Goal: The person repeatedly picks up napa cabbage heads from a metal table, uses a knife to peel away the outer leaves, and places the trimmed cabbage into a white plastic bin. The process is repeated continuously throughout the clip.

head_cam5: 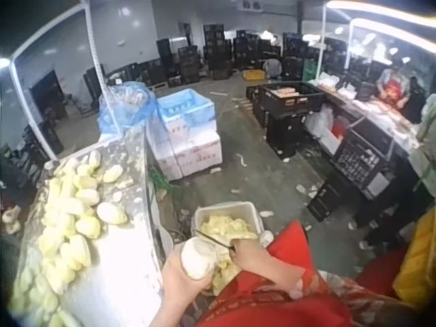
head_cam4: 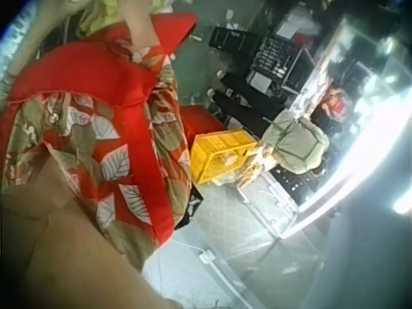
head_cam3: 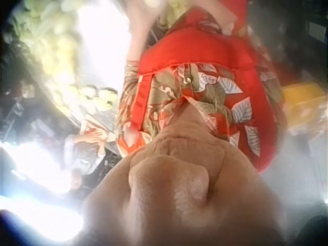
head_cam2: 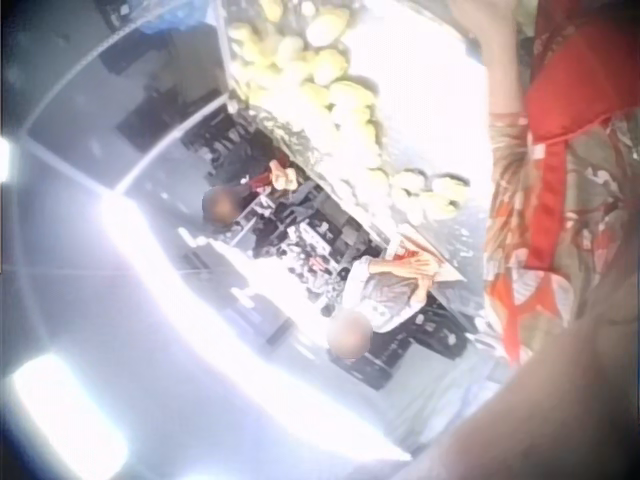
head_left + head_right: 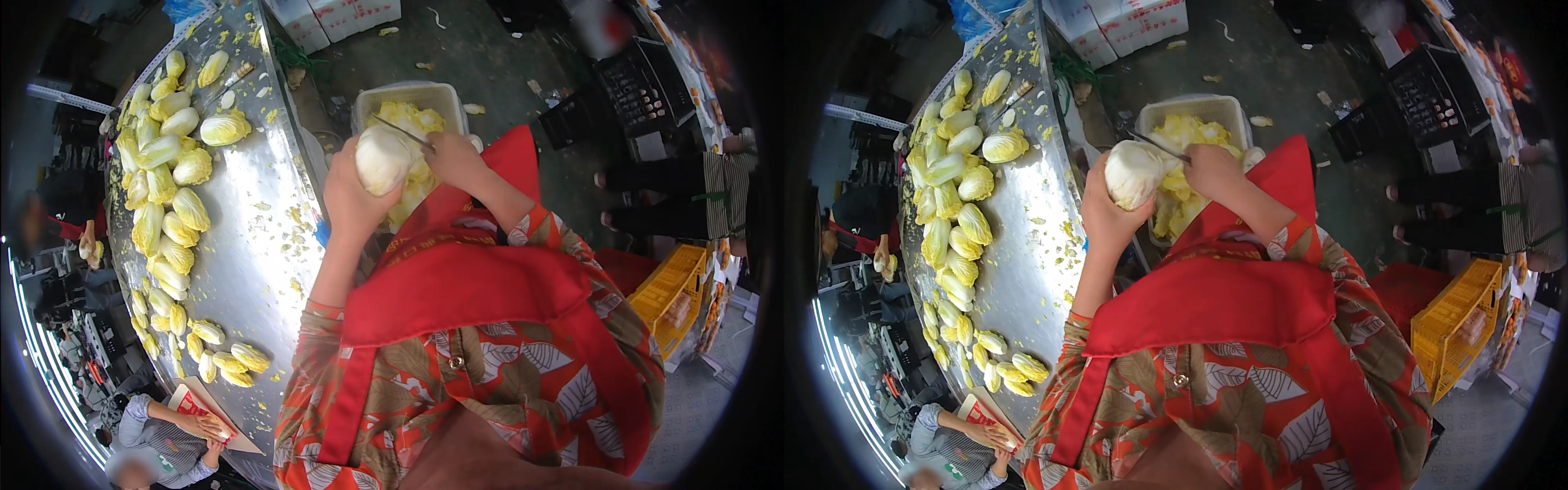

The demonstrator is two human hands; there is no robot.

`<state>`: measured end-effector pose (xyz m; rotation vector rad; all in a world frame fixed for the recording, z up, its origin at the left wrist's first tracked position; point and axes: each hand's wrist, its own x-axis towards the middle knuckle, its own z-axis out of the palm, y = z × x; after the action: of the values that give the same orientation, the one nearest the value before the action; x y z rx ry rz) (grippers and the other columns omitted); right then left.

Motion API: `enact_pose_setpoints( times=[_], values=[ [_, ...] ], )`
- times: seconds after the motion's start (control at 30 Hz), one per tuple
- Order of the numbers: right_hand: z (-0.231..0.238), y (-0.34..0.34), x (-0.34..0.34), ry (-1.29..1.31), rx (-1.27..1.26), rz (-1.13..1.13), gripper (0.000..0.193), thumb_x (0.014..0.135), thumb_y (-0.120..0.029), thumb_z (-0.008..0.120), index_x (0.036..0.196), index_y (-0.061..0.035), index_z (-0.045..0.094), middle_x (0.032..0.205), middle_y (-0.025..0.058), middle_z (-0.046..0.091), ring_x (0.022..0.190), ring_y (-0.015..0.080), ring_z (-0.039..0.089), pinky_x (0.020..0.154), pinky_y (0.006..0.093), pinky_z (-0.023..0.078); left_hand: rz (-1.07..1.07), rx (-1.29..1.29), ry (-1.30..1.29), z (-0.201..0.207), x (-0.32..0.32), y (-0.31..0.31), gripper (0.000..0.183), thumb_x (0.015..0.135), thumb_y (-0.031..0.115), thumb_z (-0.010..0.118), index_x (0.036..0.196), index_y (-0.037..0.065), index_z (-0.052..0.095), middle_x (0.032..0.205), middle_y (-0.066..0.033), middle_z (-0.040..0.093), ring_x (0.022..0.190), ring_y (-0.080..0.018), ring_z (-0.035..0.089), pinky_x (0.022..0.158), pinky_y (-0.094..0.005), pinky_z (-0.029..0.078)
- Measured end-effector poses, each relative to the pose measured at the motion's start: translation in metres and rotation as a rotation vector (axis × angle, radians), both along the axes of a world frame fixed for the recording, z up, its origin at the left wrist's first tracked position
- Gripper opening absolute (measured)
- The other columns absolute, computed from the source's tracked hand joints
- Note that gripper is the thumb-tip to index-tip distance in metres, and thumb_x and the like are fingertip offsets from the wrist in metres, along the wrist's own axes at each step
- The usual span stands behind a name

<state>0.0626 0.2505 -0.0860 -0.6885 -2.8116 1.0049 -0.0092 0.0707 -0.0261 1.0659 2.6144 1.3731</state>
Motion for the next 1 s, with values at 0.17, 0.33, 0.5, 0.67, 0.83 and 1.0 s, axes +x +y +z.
enact_pose_setpoints(
  times=[0.17, 0.33, 0.5, 0.67, 0.83, 1.0],
  values=[
    [-0.024, 0.010, 0.003, 0.096, -0.268, -0.024, 0.028, 0.081, -0.026, 0.061, 0.091, -0.0004, 0.066, 0.073, 0.0167, 0.065, 0.063, 0.0279, 0.063, 0.057, 0.0369, 0.049, 0.029, 0.186, 0.001, -0.010, -0.009, 0.006, 0.078, 0.059, 0.019, 0.083, 0.126, 0.004, 0.046, 0.114, -0.0161, 0.056, 0.104, -0.0305, 0.058, 0.088, -0.0369, 0.048],
    [0.046, -0.001, -0.008, 0.163, -1.368, -0.116, 0.043, 0.083, -0.036, 0.065, 0.113, -0.0044, 0.059, 0.076, 0.0045, 0.063, 0.051, 0.0079, 0.054, 0.040, 0.0218, 0.038, -0.042, 0.309, -0.167, -0.016, -0.012, 0.006, 0.079, 0.057, 0.016, 0.084, 0.126, 0.004, 0.046, 0.117, -0.0160, 0.053, 0.106, -0.0312, 0.056, 0.091, -0.0374, 0.046],
    [0.066, -0.007, -0.013, 0.137, -1.328, 0.090, 0.041, 0.084, -0.030, 0.064, 0.114, -0.0051, 0.056, 0.078, 0.0063, 0.061, 0.050, 0.0087, 0.054, 0.040, 0.0213, 0.037, -0.127, 0.258, -0.104, -0.027, -0.017, 0.000, 0.082, 0.057, 0.016, 0.084, 0.126, 0.001, 0.043, 0.125, -0.0168, 0.047, 0.111, -0.0297, 0.052, 0.094, -0.0379, 0.044],
    [0.064, -0.005, -0.014, 0.143, -1.464, -0.036, 0.030, 0.080, -0.015, 0.061, 0.107, -0.0009, 0.058, 0.075, 0.0077, 0.061, 0.051, 0.0110, 0.056, 0.040, 0.0228, 0.039, -0.087, 0.412, -0.301, -0.023, -0.014, 0.000, 0.081, 0.063, 0.021, 0.081, 0.129, 0.000, 0.039, 0.125, -0.0148, 0.048, 0.112, -0.0269, 0.051, 0.096, -0.0386, 0.042],
    [0.066, 0.003, -0.008, 0.125, -1.241, -0.055, 0.027, 0.074, -0.007, 0.057, 0.099, 0.0013, 0.062, 0.078, 0.0083, 0.060, 0.055, 0.0125, 0.055, 0.043, 0.0234, 0.041, -0.132, 0.827, -1.109, -0.041, -0.029, -0.007, 0.069, 0.084, 0.041, 0.059, 0.135, 0.001, 0.035, 0.127, -0.0148, 0.049, 0.116, -0.0270, 0.050, 0.098, -0.0384, 0.041],
    [0.072, 0.002, 0.002, 0.152, -1.125, -0.019, 0.027, 0.073, -0.006, 0.057, 0.097, 0.0020, 0.065, 0.075, 0.0094, 0.062, 0.053, 0.0122, 0.056, 0.043, 0.0242, 0.043, -0.146, 0.623, -1.237, -0.053, -0.024, -0.005, 0.053, 0.089, 0.026, 0.052, 0.133, 0.000, 0.039, 0.124, -0.0149, 0.052, 0.112, -0.0252, 0.054, 0.094, -0.0372, 0.045]
  ],
)
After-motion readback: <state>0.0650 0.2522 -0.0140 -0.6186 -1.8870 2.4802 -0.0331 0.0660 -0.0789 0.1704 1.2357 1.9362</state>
